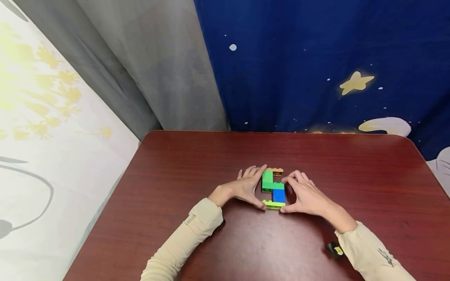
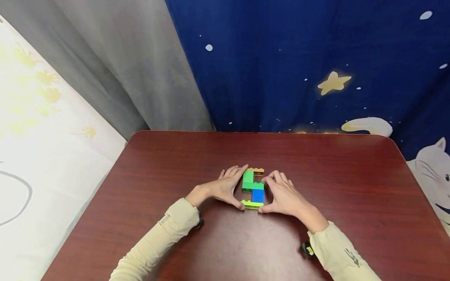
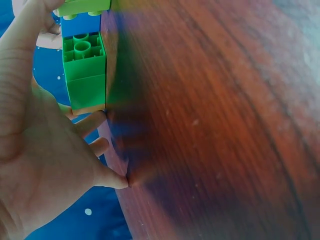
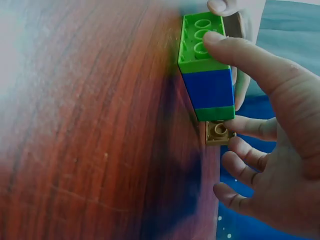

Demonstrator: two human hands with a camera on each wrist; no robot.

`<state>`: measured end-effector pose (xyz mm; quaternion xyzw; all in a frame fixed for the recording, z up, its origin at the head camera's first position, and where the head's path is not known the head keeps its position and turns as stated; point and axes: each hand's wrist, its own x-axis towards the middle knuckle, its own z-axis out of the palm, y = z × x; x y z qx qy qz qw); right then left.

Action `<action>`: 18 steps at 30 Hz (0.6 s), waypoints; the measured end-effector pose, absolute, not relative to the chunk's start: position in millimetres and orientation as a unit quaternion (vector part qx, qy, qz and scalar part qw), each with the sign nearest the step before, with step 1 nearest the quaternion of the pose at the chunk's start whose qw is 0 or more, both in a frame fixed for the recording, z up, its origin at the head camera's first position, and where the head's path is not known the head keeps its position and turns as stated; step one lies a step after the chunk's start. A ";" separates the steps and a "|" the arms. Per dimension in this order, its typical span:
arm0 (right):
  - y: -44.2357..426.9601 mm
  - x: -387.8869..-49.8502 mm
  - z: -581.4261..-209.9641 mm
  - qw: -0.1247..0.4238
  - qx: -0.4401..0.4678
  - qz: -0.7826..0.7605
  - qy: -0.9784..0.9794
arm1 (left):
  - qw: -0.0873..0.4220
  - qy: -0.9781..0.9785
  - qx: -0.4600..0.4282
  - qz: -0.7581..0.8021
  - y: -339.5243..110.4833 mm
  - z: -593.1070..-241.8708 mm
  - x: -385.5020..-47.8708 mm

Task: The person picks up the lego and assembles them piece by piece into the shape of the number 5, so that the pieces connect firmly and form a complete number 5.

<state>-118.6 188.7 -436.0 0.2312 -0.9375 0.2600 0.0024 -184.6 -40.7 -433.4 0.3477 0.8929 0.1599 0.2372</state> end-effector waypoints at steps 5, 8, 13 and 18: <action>190.5 -121.9 -439.3 0.001 0.241 0.277 -0.930 | 0.240 0.893 0.345 0.160 -39.5 -433.6 -184.8; 191.3 -123.8 -441.5 0.002 0.249 0.289 -0.925 | 0.239 0.894 0.346 0.157 -39.2 -433.9 -184.3; 192.3 -126.4 -444.1 0.014 0.259 0.287 -0.922 | 0.234 0.894 0.350 0.154 -38.3 -435.3 -185.1; 193.7 -126.7 -447.3 0.014 0.255 0.281 -0.925 | 0.237 0.893 0.348 0.156 -38.1 -437.5 -185.9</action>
